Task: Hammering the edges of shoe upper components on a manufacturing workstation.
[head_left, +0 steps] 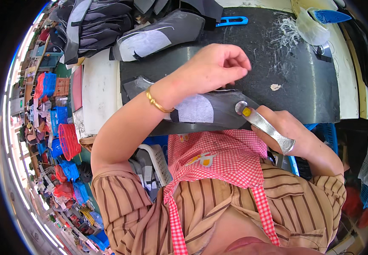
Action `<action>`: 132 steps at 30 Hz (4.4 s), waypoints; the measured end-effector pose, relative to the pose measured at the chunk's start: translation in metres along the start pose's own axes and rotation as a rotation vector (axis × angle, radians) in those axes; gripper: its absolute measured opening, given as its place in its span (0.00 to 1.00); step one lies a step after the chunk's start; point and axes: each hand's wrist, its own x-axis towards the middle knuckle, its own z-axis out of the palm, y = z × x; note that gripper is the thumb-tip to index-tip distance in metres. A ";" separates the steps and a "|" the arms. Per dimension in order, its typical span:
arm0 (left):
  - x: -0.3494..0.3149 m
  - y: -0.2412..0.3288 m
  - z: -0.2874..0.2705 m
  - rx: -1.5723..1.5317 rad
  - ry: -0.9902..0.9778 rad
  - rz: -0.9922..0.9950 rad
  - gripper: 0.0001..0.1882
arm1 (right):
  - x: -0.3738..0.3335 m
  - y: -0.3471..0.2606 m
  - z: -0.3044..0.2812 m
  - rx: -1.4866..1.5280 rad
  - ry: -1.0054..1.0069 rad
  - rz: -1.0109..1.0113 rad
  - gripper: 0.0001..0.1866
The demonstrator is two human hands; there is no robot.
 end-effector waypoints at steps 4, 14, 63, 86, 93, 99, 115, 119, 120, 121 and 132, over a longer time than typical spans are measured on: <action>-0.015 -0.007 0.001 0.713 0.090 0.103 0.08 | 0.002 -0.002 -0.002 -0.026 -0.016 -0.031 0.15; -0.022 -0.021 0.012 0.785 0.135 0.324 0.10 | 0.002 -0.020 -0.019 0.257 -0.006 0.119 0.15; -0.082 -0.057 0.022 0.973 0.394 0.524 0.10 | 0.052 -0.061 -0.017 -0.173 -0.069 0.153 0.13; -0.124 -0.072 0.006 0.939 0.439 0.458 0.13 | 0.065 -0.066 0.005 -0.006 0.002 -0.006 0.12; -0.135 -0.072 -0.015 0.699 0.443 0.352 0.12 | 0.073 -0.066 0.014 -0.080 -0.206 0.092 0.12; -0.142 -0.084 0.001 0.927 0.580 0.514 0.13 | 0.080 -0.061 0.028 0.059 -0.074 -0.037 0.11; -0.164 -0.100 -0.007 0.893 0.618 0.450 0.14 | 0.106 -0.100 0.026 -0.145 -0.161 0.051 0.11; -0.171 -0.097 -0.016 0.910 0.661 0.508 0.16 | 0.113 -0.088 0.042 -0.140 -0.243 -0.069 0.12; -0.176 -0.096 -0.019 0.902 0.643 0.463 0.17 | 0.116 -0.090 0.040 -0.107 -0.255 -0.034 0.12; -0.180 -0.099 -0.021 0.901 0.651 0.458 0.17 | 0.118 -0.092 0.037 -0.075 -0.267 0.001 0.12; -0.187 -0.123 -0.008 0.959 0.756 0.605 0.21 | 0.134 -0.111 0.042 -0.024 -0.153 -0.146 0.14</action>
